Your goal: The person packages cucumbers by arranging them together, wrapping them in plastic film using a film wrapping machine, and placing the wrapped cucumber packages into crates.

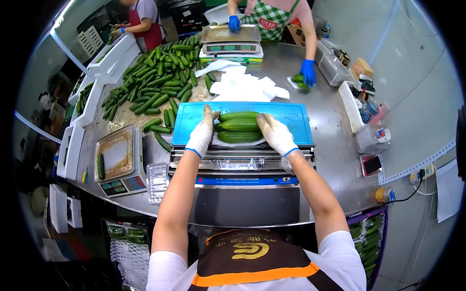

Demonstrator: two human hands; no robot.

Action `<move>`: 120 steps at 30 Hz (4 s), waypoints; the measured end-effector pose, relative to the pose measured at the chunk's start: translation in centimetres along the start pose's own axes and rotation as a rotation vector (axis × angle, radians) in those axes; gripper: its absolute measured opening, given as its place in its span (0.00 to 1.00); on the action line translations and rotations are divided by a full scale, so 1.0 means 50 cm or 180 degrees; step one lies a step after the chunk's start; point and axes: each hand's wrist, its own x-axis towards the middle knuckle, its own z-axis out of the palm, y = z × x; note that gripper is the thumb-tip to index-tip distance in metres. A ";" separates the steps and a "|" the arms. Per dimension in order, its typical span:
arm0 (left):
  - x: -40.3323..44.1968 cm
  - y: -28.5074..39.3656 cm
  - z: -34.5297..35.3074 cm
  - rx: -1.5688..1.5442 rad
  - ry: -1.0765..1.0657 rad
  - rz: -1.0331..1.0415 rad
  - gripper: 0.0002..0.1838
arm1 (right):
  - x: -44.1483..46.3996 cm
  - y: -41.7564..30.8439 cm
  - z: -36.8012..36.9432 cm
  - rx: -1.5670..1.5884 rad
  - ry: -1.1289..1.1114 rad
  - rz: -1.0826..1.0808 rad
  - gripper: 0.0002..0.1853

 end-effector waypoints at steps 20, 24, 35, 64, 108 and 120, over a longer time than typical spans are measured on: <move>-0.068 0.005 -0.028 0.1497 -0.0256 0.1386 0.48 | 0.044 0.033 0.054 0.1176 0.0391 -0.0608 0.32; -0.091 0.022 -0.052 0.1504 -0.0078 0.1165 0.42 | 0.019 0.026 0.025 -0.0111 0.1085 -0.1214 0.39; -0.063 0.012 -0.036 0.1128 0.0505 0.1581 0.23 | 0.032 0.044 -0.025 0.1992 0.0375 -0.0389 0.22; -0.046 0.008 0.020 0.1321 0.0451 0.1345 0.38 | 0.048 0.045 0.016 0.3050 0.0276 -0.0190 0.24; 0.038 0.081 -0.067 -0.2167 0.0169 0.1158 0.22 | 0.089 0.059 -0.024 0.0513 0.0361 -0.1116 0.23; -0.055 0.065 -0.013 -0.2326 -0.0978 0.1056 0.30 | 0.049 -0.037 0.011 0.2014 -0.0317 -0.0914 0.21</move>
